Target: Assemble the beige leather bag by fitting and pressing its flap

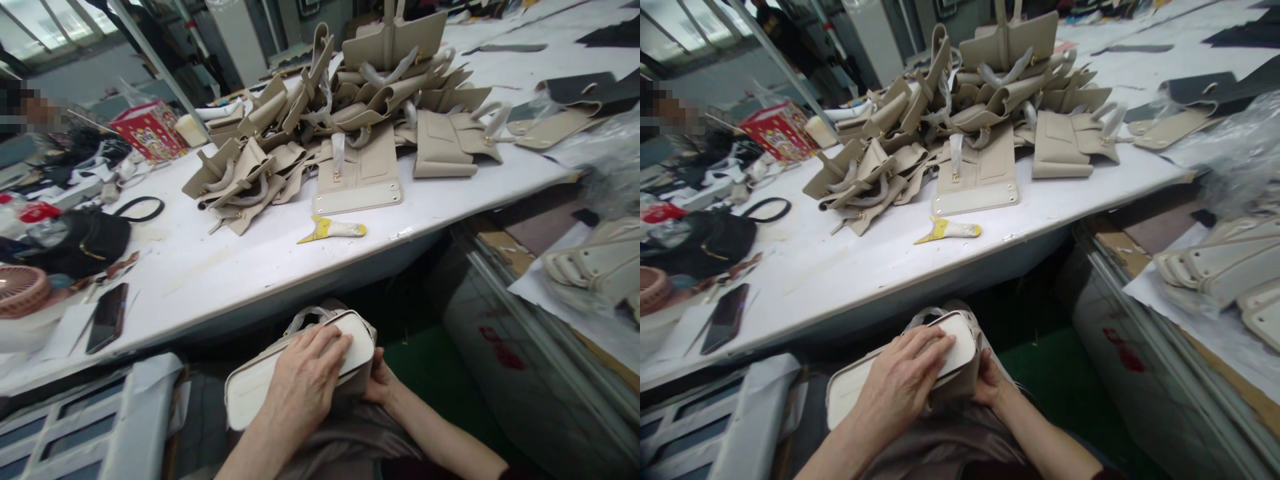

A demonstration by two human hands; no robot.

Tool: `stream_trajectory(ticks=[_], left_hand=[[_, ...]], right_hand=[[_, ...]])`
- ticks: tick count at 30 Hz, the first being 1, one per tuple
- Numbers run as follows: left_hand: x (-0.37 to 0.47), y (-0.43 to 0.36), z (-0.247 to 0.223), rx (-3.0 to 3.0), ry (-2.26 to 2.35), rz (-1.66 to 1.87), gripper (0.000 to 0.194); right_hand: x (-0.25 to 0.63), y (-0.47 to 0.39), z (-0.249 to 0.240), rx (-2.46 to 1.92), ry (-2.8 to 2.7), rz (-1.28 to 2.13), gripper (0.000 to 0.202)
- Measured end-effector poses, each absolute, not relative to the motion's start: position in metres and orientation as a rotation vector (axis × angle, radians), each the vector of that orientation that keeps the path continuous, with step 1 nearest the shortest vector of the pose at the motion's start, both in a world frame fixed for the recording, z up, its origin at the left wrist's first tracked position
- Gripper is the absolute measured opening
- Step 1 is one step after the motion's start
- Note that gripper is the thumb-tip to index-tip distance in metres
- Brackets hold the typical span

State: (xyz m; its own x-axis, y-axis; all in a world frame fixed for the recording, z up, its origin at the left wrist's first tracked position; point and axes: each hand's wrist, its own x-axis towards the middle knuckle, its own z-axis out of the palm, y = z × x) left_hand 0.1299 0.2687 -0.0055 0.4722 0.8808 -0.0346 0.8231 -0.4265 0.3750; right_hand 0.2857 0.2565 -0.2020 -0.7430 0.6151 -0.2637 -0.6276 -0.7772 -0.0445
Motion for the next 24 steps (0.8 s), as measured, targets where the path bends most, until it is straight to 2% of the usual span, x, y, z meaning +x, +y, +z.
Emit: stream_trajectory(ticks=[5,7,10,15,20,22,24], left_hand=[[0.132,0.267,-0.005,2.389,1.453,0.218,0.034],[0.134,0.266,-0.006,2.396,1.462,0.207,0.035],[0.134,0.264,-0.008,2.407,1.482,0.211,0.035],[0.134,0.262,-0.008,2.417,1.485,0.232,0.035],[0.138,0.263,-0.003,2.451,1.516,0.234,0.038],[0.139,0.264,-0.011,2.571,1.502,0.317,0.033],[0.138,0.269,-0.026,2.755,1.495,0.519,0.025]], right_hand=[[0.289,0.264,-0.209,-0.283,0.086,2.43,0.061],[0.289,0.265,-0.208,-0.262,0.092,2.444,0.058],[0.285,0.268,-0.203,-0.239,0.102,2.46,0.065],[0.279,0.282,-0.198,-0.276,0.07,2.458,0.088],[0.285,0.295,-0.187,-0.334,-0.113,2.4,0.089],[0.286,0.298,-0.174,-0.465,-0.281,2.349,0.093],[0.285,0.301,-0.16,-0.512,-0.407,2.328,0.082]])
